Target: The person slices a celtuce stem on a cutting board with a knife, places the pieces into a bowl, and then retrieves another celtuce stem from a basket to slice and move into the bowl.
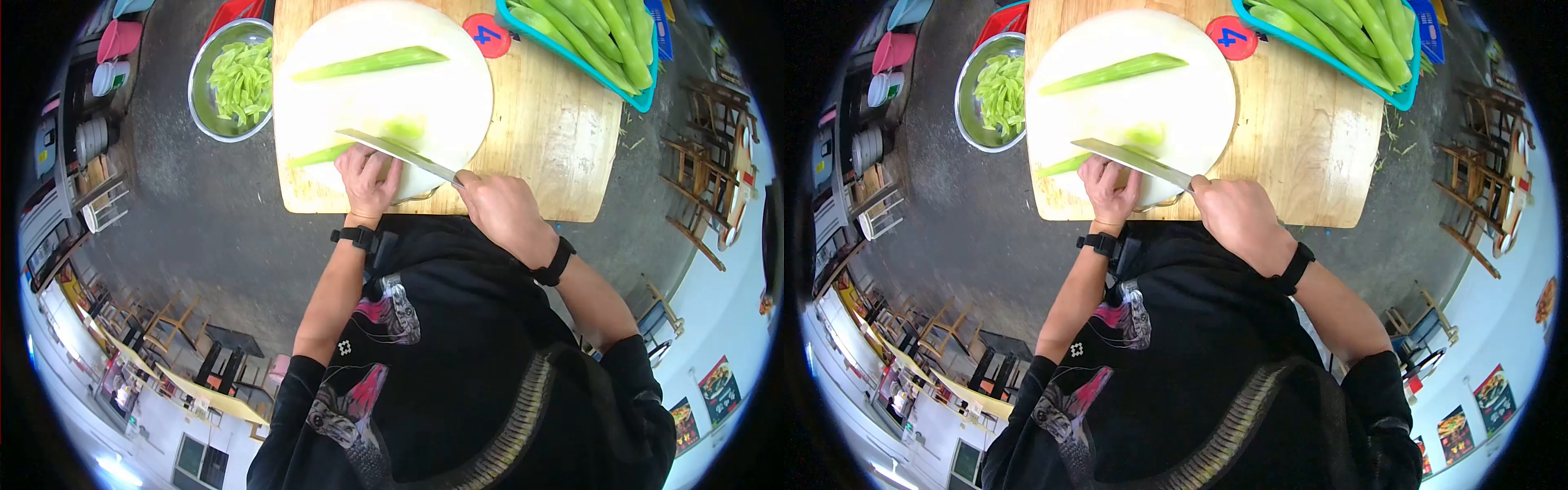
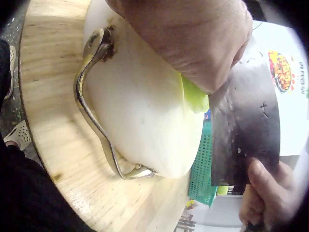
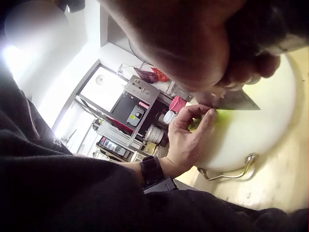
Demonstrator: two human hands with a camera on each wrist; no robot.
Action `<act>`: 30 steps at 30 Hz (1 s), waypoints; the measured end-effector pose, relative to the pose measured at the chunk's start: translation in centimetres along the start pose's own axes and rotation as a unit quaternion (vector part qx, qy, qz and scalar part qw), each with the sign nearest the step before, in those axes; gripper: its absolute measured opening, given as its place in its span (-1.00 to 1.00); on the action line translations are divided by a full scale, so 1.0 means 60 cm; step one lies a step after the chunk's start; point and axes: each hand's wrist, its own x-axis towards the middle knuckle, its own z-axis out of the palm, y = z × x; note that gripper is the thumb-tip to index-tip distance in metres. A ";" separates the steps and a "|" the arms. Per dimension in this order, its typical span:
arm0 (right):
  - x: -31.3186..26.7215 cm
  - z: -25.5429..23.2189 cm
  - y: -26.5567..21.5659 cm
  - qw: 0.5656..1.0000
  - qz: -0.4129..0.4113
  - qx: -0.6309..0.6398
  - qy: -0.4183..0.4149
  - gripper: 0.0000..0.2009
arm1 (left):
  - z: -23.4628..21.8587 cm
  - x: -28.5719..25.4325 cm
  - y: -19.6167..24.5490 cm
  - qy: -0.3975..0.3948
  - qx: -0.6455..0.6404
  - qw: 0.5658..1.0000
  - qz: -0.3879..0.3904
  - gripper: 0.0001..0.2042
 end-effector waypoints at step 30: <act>0.004 0.000 -0.017 1.000 0.004 -0.018 -0.005 -0.87 | -0.016 0.001 -0.003 -0.012 -0.004 1.000 0.012 -0.72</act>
